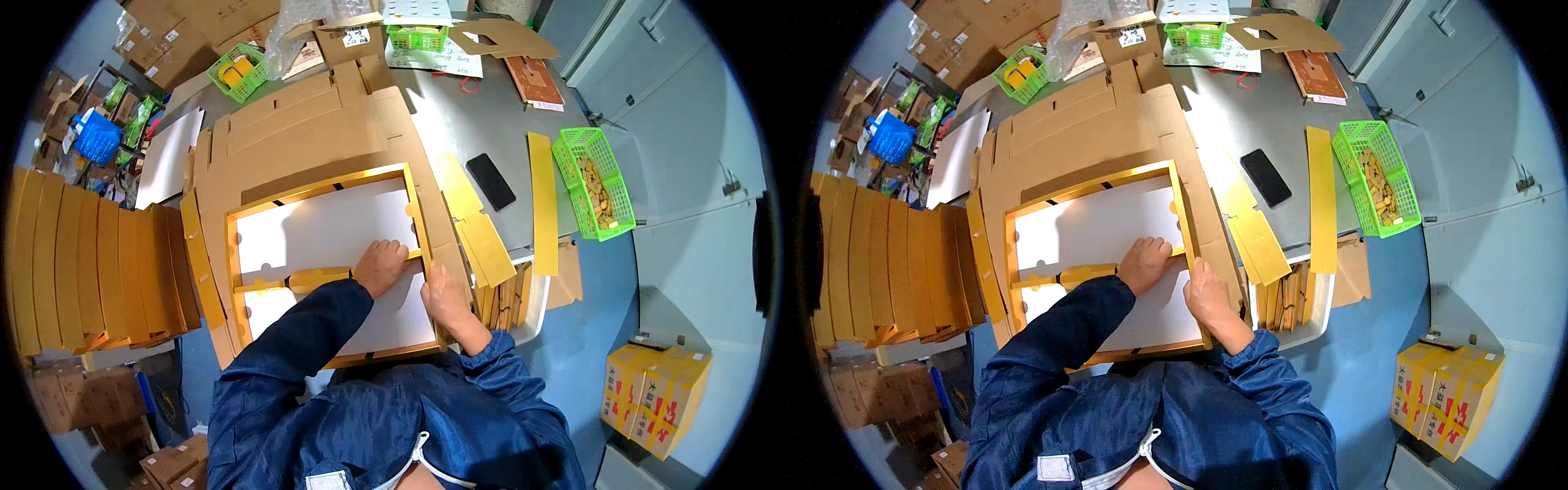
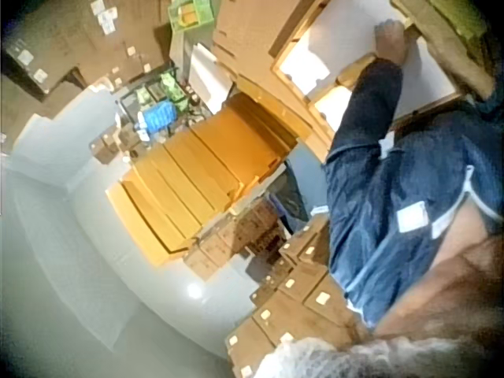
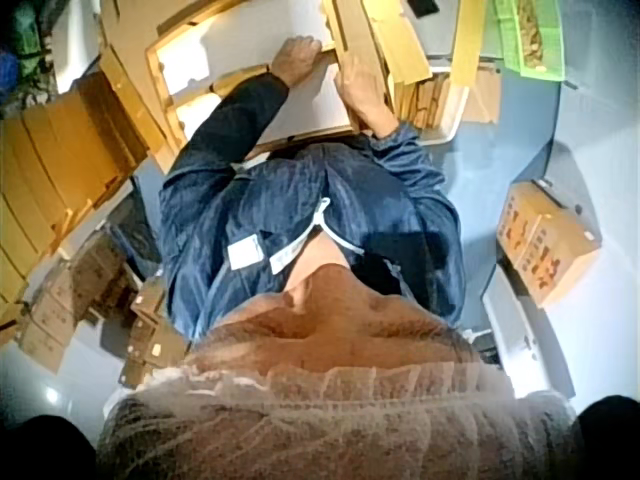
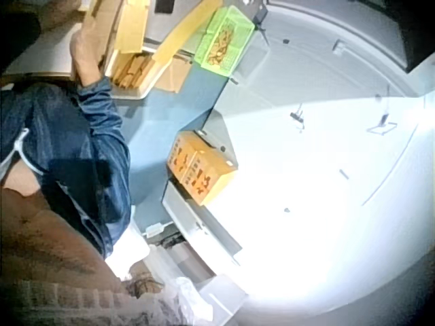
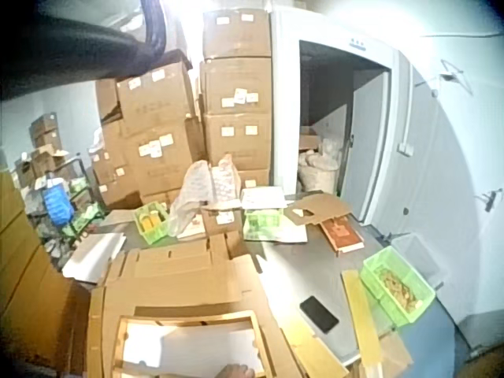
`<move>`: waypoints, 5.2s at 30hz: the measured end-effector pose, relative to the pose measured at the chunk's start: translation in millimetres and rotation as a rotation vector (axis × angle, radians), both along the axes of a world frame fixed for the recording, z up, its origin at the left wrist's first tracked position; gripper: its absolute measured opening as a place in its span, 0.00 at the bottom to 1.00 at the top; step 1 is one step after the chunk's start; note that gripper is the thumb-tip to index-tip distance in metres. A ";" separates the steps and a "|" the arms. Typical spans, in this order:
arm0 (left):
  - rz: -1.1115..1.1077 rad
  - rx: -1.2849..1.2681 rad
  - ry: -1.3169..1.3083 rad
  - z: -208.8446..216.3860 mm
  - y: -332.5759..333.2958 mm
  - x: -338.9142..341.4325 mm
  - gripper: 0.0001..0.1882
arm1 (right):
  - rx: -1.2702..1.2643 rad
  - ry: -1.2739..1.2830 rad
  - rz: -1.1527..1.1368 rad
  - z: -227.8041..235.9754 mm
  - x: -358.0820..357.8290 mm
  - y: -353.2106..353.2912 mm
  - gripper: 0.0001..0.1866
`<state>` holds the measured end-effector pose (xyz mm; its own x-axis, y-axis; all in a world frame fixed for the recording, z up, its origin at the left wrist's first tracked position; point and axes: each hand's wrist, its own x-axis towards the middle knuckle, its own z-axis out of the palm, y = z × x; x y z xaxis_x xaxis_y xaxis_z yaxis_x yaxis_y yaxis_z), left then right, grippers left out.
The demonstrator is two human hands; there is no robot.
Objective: The person assembles a cardboard box by folding its flaps and inserting yellow plastic dividers. They then place a white sheet of paper inside the box and add more dividers to create compartments. The person works on a table surrounded by stacks of cardboard and packaging materials.
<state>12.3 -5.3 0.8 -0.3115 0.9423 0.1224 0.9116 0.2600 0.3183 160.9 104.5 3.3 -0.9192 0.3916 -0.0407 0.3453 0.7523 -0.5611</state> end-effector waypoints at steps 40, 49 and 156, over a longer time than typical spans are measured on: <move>1.525 -0.053 -0.648 -63.0 -437.1 -154.5 0.43 | 0.079 -0.033 1.122 41.4 -68.8 -176.8 0.33; 1.353 0.364 -0.168 -96.2 -484.6 -199.5 0.14 | 0.091 -0.034 0.834 59.9 -22.5 -188.9 0.32; 0.511 1.100 -1.598 90.7 -284.7 -1.0 0.21 | -0.304 -0.277 0.235 129.3 44.9 -117.6 0.16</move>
<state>11.3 -290.0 91.4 -0.8686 0.4779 -0.1310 -0.3834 -0.4808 0.7885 205.8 -13.0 132.6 -0.9199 0.1062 -0.3776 0.3531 0.6437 -0.6790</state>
